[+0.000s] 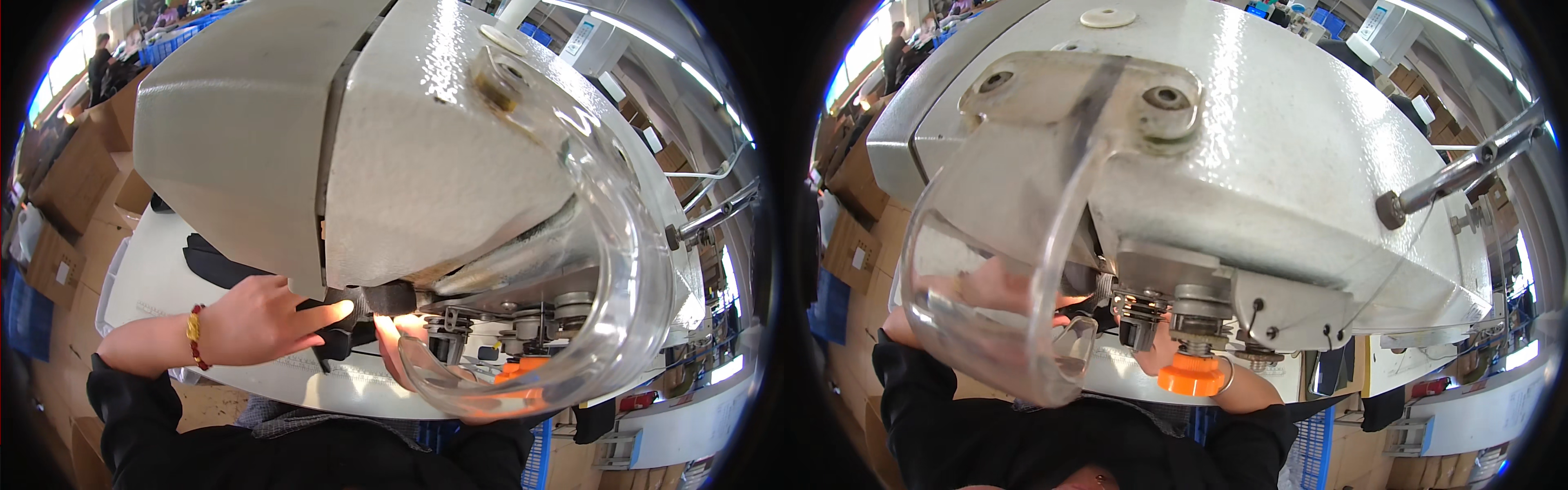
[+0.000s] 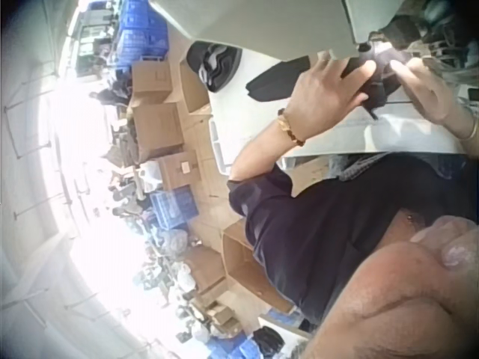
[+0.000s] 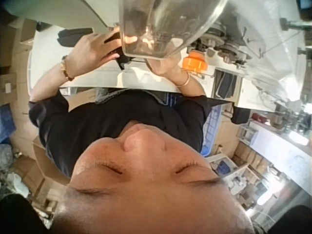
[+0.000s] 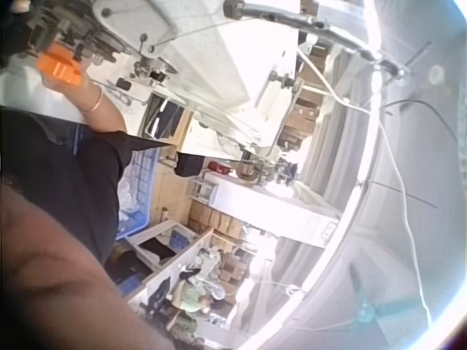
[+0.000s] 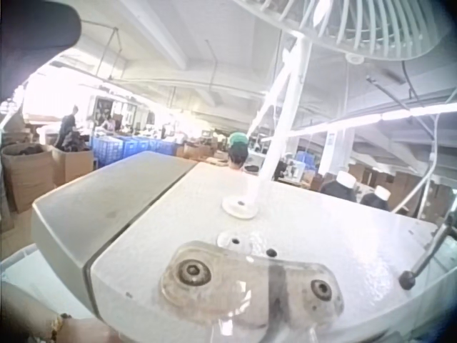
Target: The person sews fabric components together using a sewing machine, trims threads with snips, and sews additional fabric pieces together.
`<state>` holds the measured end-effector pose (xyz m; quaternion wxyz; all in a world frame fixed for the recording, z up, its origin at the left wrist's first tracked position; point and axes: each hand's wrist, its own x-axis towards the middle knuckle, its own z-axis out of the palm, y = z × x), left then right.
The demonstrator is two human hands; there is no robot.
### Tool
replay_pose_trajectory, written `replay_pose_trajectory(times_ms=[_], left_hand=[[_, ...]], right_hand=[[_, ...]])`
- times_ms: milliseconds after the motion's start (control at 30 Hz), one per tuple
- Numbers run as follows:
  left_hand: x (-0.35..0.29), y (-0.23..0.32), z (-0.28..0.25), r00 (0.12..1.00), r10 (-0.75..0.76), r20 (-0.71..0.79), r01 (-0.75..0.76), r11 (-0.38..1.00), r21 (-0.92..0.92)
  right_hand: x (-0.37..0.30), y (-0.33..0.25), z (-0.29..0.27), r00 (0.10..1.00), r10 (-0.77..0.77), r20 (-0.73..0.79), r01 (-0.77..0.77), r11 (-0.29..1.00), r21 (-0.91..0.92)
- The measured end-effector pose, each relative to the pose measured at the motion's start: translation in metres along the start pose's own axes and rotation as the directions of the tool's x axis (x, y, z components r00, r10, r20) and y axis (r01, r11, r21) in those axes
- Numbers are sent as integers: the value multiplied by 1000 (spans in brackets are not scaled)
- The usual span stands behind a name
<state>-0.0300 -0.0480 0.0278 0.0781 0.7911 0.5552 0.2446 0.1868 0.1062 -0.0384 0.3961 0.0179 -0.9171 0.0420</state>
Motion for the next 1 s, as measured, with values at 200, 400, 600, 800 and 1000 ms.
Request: replay_pose_trajectory(times_ms=[200, 400, 600, 800, 1000], left_hand=[[11, 20, 36, 988, -25, -151, 69, 953, 297], [20, 29, 74, 870, 12, -493, 255, 845, 470], [32, 34, 84, 824, -47, -565, 322, 860, 396], [30, 39, 73, 817, -99, -568, 305, 910, 280], [7, 4, 22, 982, -129, -140, 137, 989, 51]], right_hand=[[11, -6, -7, 492, 430, 757, -871, 250, 423], [-28, -3, 16, 370, 493, 787, -921, 83, 381], [-70, 14, 52, 537, 567, 625, -842, 313, 439], [-46, 3, 31, 801, 448, 397, -598, 627, 499], [-14, -3, 10, 369, 599, 711, -929, 249, 273]])
